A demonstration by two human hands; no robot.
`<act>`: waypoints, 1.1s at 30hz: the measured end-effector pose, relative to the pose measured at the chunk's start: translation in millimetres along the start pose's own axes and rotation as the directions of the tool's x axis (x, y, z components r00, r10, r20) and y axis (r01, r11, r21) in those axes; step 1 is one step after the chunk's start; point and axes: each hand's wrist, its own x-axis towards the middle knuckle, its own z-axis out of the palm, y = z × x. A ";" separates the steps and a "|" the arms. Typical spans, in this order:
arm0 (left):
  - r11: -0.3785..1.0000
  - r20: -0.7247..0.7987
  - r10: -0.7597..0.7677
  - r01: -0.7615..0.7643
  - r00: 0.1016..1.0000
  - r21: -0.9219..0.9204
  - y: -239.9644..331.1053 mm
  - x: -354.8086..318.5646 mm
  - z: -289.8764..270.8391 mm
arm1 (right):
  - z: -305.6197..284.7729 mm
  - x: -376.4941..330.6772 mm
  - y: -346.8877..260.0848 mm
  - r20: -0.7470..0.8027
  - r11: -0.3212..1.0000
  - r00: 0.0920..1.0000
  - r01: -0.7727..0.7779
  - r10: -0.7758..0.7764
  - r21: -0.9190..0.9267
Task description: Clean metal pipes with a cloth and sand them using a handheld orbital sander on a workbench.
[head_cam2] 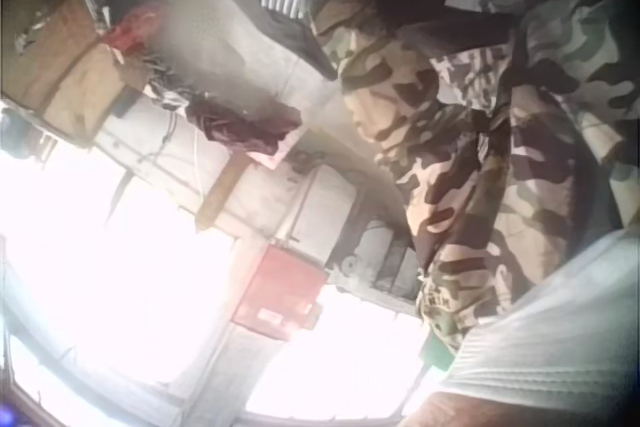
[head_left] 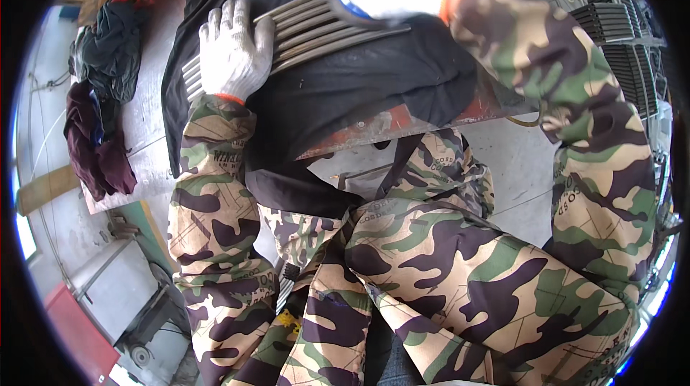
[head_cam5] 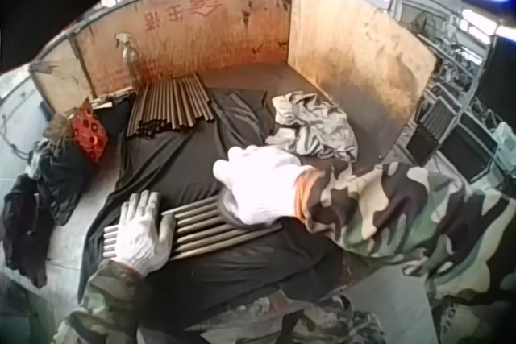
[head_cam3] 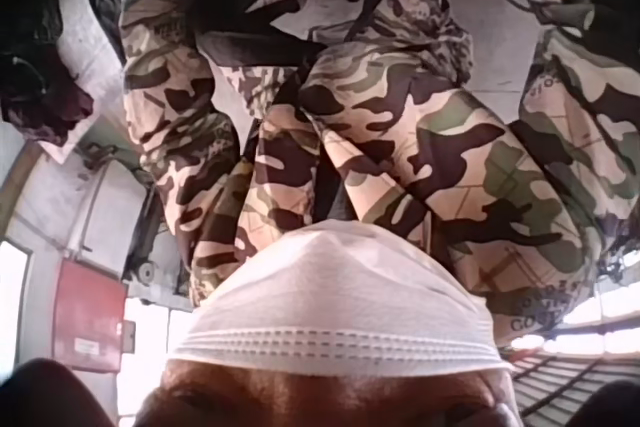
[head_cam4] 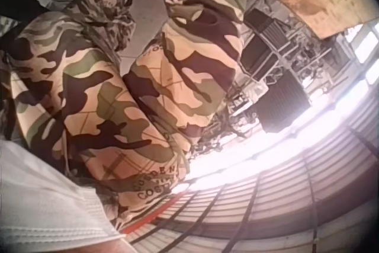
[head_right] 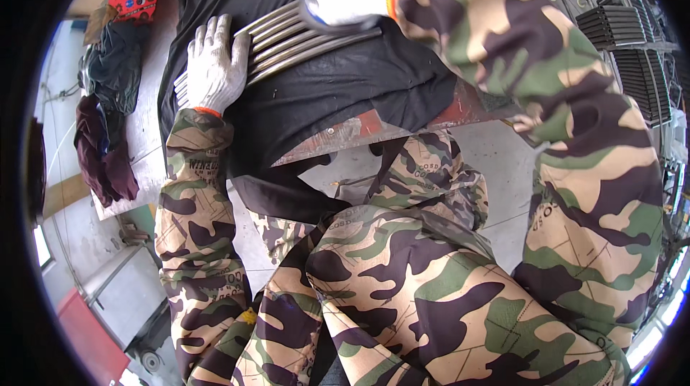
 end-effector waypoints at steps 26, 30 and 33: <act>0.970 0.161 -0.189 0.210 0.969 -0.126 20.1 -25.5 -13.9 | 19.5 18.0 -2.6 -0.135 0.998 0.989 0.066 -0.062 0.019; 0.967 0.083 -0.187 0.198 0.979 -0.158 21.9 -28.9 -8.5 | 34.6 12.0 -5.0 -0.009 0.996 0.996 0.090 -0.091 -0.016; 0.964 0.042 -0.212 0.216 0.976 -0.155 22.1 -32.9 -7.0 | 34.4 11.1 -11.5 -0.100 0.996 0.991 0.085 -0.085 -0.008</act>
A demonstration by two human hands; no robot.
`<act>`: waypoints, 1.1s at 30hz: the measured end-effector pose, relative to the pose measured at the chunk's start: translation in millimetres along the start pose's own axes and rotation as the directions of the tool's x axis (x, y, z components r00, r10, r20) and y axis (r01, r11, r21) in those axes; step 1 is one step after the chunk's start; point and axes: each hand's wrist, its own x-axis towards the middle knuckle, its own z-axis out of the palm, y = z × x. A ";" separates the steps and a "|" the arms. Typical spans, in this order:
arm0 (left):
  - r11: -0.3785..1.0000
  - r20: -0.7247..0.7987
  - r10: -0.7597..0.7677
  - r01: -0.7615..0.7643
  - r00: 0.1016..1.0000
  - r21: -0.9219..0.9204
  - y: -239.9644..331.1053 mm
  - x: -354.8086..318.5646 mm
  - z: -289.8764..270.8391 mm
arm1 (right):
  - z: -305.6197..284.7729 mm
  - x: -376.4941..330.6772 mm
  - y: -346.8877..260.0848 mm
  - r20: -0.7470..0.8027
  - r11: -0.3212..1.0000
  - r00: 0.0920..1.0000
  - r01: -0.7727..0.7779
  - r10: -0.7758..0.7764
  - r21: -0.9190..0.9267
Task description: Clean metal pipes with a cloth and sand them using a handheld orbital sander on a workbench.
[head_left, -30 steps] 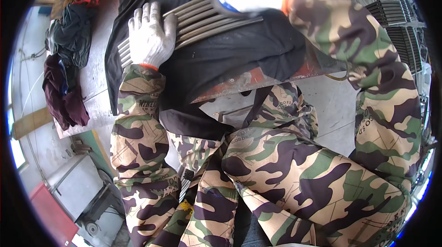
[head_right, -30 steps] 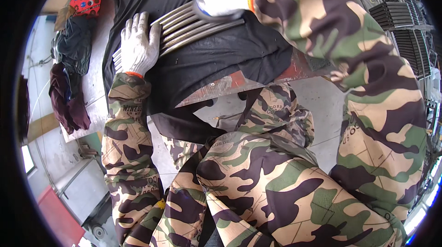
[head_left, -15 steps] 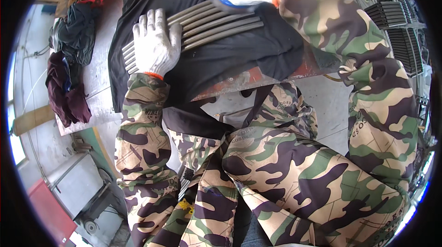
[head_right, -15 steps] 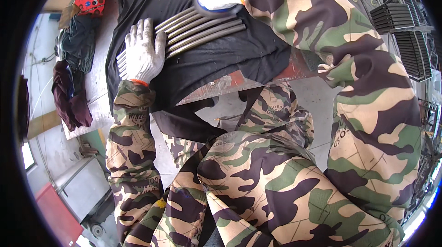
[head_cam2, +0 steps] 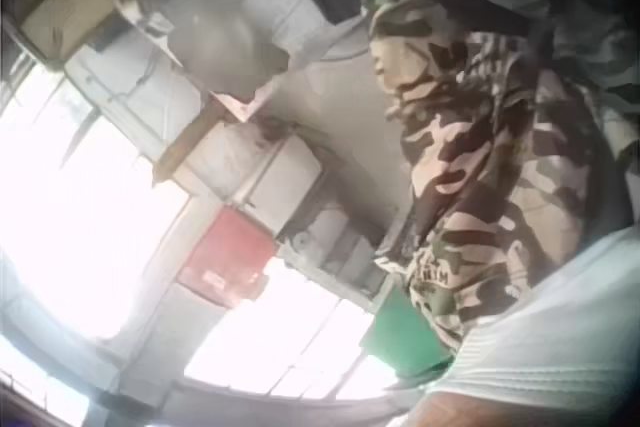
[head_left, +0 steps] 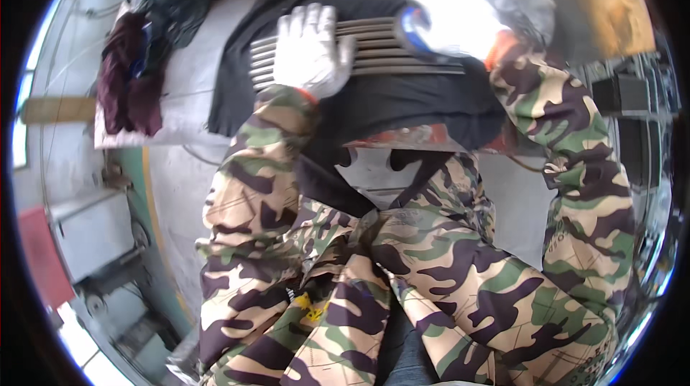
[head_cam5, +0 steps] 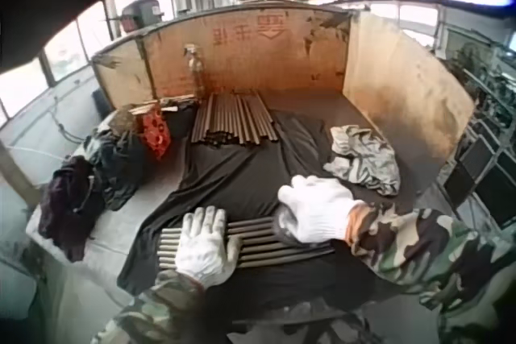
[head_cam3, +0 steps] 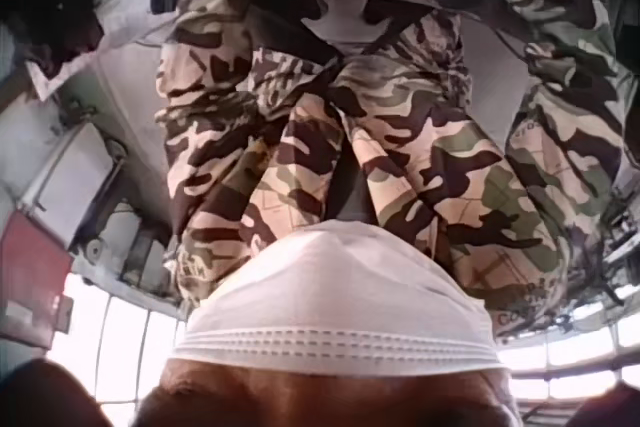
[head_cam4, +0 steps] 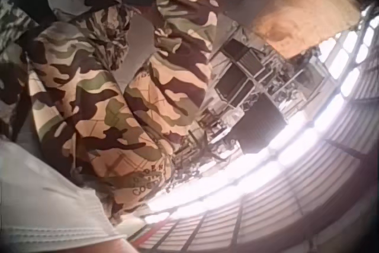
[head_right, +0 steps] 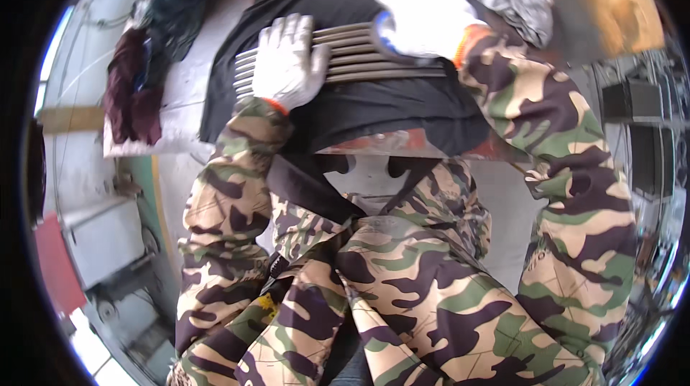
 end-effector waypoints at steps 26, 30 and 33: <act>0.949 0.073 -0.253 0.262 0.965 -0.175 22.8 -10.7 -12.6 | -4.4 16.3 -21.2 0.064 0.998 0.997 0.041 -0.044 0.048; 0.953 0.062 -0.242 0.249 0.968 -0.172 24.7 -10.3 -10.2 | -7.4 11.4 -26.4 0.044 1.000 0.999 0.005 -0.006 0.024; 0.952 0.063 -0.250 0.257 0.966 -0.165 26.0 -11.2 -9.8 | -10.5 7.7 -29.5 0.185 0.999 0.983 0.002 -0.009 0.036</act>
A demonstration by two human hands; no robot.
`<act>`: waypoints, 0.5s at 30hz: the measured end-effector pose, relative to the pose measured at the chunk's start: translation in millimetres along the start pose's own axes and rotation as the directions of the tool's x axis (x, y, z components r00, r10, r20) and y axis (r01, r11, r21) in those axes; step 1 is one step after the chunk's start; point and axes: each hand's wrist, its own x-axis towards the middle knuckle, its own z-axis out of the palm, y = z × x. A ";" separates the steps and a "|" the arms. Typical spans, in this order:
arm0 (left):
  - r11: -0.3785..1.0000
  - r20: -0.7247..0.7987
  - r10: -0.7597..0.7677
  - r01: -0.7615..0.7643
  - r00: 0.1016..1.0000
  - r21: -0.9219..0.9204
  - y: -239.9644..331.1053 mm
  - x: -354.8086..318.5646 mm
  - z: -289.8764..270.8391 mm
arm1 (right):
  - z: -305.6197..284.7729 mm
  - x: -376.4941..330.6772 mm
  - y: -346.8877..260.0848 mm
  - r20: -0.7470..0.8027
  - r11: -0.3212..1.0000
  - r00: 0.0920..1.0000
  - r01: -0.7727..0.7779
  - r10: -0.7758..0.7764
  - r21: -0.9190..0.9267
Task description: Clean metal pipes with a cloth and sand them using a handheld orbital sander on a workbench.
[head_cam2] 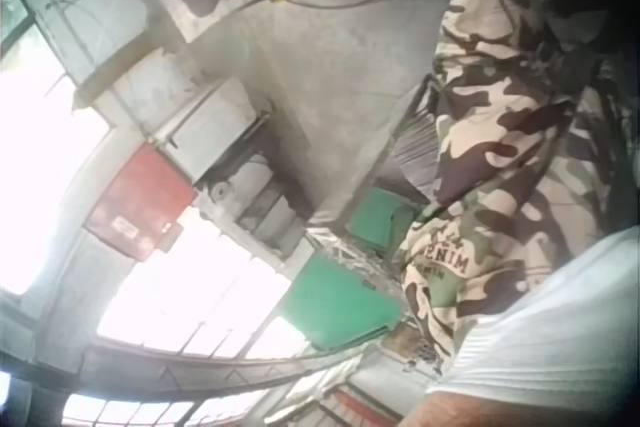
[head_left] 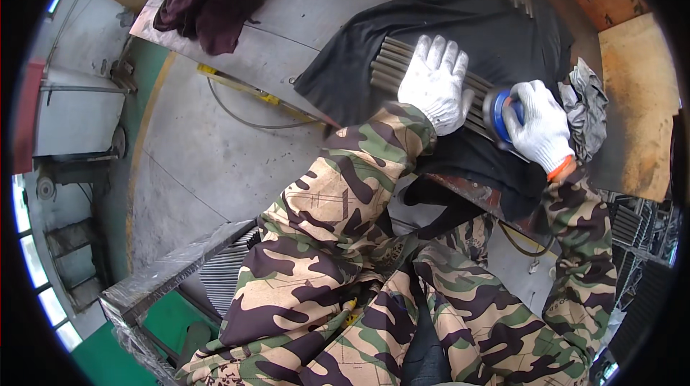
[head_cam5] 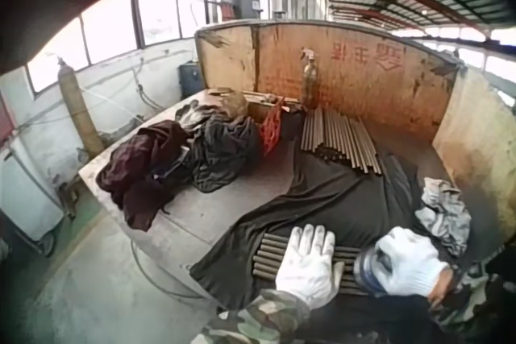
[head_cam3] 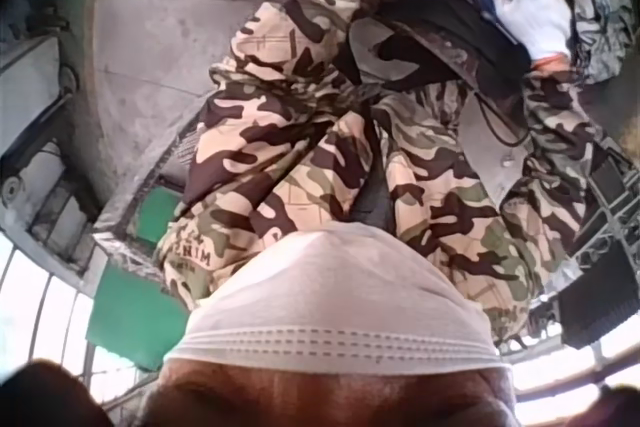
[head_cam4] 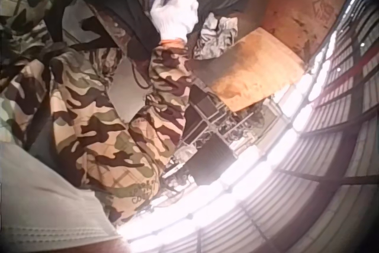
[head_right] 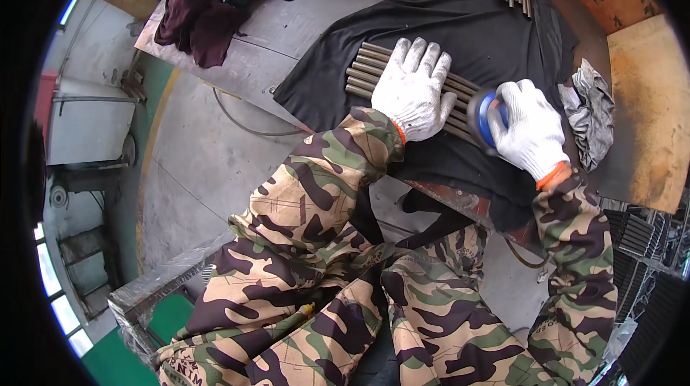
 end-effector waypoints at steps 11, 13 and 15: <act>1.000 -0.020 0.019 -0.019 1.000 0.000 -1.0 1.5 -0.4 | 3.2 -0.2 5.2 0.004 1.000 1.000 -0.006 0.006 -0.009; 0.999 -0.067 0.047 -0.047 0.997 0.006 -2.3 3.6 0.6 | 2.6 1.5 5.1 -0.061 0.997 0.996 -0.065 0.062 -0.052; 0.997 -0.052 0.070 -0.069 0.996 0.021 -1.6 5.1 2.7 | 0.6 3.3 6.5 -0.108 0.987 0.983 -0.152 0.146 -0.057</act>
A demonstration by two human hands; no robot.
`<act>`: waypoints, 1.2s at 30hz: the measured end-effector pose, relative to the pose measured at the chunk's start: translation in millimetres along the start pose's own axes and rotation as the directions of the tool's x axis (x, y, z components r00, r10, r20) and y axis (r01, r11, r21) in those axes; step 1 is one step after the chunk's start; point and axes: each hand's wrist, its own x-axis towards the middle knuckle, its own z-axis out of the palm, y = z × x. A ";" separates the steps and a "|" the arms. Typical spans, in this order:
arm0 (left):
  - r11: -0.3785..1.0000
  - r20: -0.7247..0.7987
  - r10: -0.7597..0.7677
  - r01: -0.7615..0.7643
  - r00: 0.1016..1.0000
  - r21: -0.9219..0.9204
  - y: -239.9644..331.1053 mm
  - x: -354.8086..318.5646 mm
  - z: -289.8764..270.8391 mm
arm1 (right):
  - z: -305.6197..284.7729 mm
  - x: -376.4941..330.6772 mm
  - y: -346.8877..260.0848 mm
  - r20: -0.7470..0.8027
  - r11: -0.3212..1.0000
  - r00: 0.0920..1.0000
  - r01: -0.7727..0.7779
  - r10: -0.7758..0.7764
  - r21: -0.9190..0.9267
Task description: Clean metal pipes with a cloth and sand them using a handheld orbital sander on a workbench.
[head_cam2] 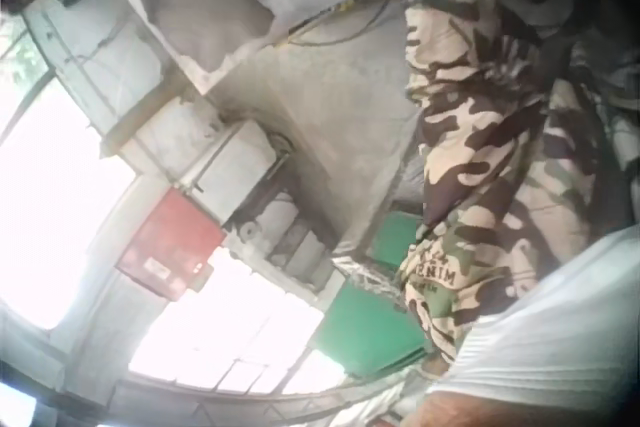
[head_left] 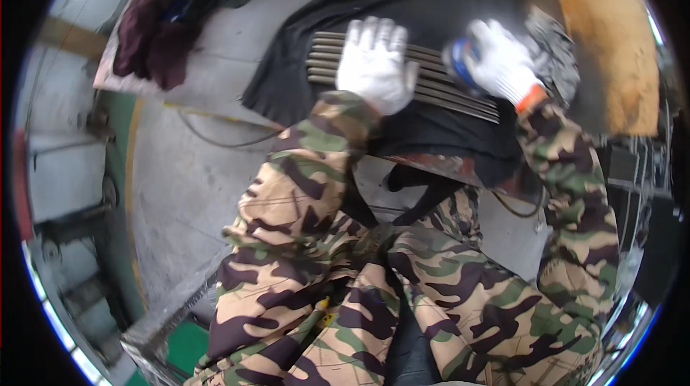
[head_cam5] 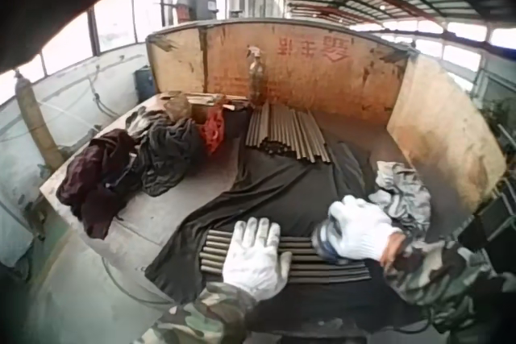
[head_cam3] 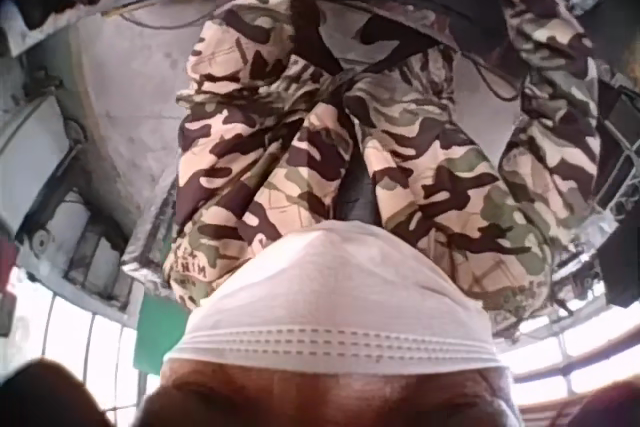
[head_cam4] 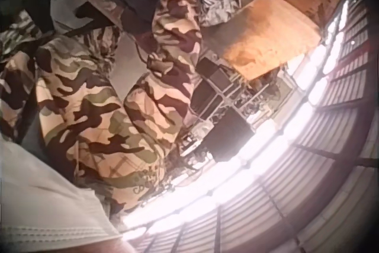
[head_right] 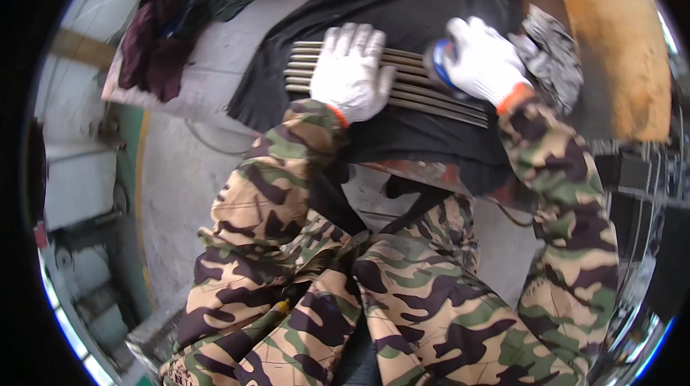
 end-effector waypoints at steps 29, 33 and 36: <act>0.960 0.101 0.160 -0.179 0.982 0.217 -16.6 26.5 16.1 | 2.7 -10.5 10.6 -0.083 0.999 0.996 0.032 -0.029 0.028; 0.963 0.097 0.159 -0.176 0.982 0.206 -18.4 26.8 19.5 | 5.1 -14.6 9.5 0.090 0.989 0.990 0.101 -0.111 0.107; 0.963 0.066 0.178 -0.188 0.982 0.195 -19.7 29.3 22.8 | 3.9 -15.2 13.4 0.018 0.993 0.995 0.093 -0.095 0.076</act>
